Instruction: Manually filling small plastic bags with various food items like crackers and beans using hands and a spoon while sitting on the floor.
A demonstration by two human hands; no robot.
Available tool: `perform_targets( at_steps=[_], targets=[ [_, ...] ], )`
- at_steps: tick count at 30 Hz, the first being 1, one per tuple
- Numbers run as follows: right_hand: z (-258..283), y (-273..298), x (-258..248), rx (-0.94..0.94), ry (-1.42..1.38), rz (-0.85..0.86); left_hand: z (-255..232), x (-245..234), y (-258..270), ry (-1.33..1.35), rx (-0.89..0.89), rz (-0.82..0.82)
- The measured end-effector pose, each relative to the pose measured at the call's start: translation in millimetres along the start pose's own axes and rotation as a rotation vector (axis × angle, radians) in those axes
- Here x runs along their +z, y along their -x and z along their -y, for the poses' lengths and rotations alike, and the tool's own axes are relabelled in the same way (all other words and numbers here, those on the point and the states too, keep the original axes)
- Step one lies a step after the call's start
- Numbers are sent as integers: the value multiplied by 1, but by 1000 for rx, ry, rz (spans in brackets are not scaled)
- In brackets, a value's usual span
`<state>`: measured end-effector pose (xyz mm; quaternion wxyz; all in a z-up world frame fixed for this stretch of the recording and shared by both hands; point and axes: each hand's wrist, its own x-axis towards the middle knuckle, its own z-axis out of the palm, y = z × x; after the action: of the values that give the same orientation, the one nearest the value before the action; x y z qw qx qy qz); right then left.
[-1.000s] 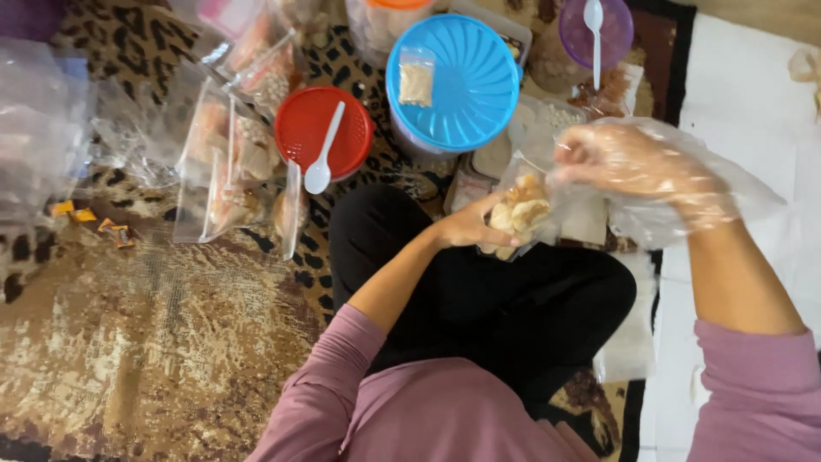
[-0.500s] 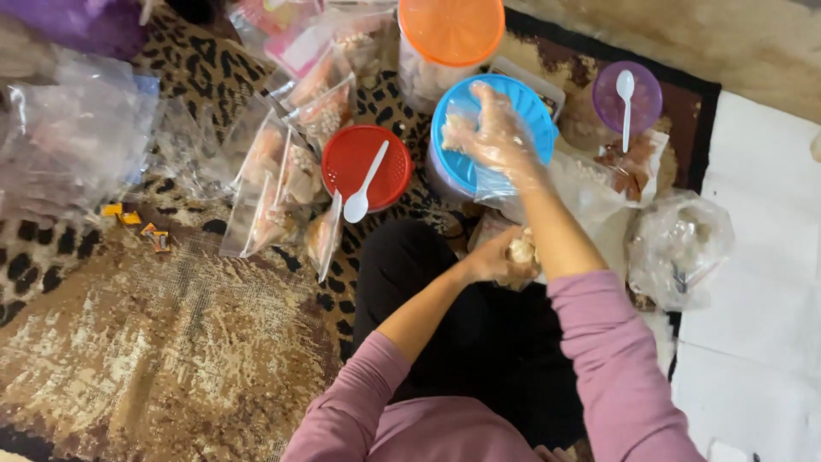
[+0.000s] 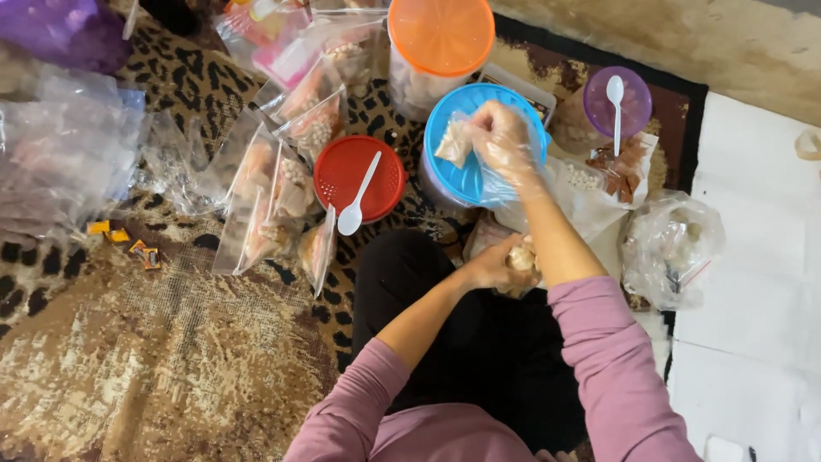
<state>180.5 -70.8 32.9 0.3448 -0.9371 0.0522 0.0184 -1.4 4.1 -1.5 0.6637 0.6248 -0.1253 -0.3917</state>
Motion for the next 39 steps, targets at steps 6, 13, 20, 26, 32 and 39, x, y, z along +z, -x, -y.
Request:
perform_targets(
  at_steps=[6, 13, 20, 26, 32, 39],
  targets=[
    [64, 69, -84, 53, -240, 137, 6, -6, -11, -75, -29, -25],
    [0, 125, -179, 19, -674, 44, 6, 3, -6, 58, 44, 9],
    [-4, 182, -239, -6, -427, -142, -30, 2, 17, 62, -106, 161],
    [-47, 194, -234, -379, 163, -66, -24, 3, 21, 46, -31, 222],
    [-57, 182, -230, -466, 326, 207, -19, 4, 19, 9, 11, 202],
    [-20, 170, -224, 139, 3, 682, -9, 4, 14, 79, 50, 292]
  ],
)
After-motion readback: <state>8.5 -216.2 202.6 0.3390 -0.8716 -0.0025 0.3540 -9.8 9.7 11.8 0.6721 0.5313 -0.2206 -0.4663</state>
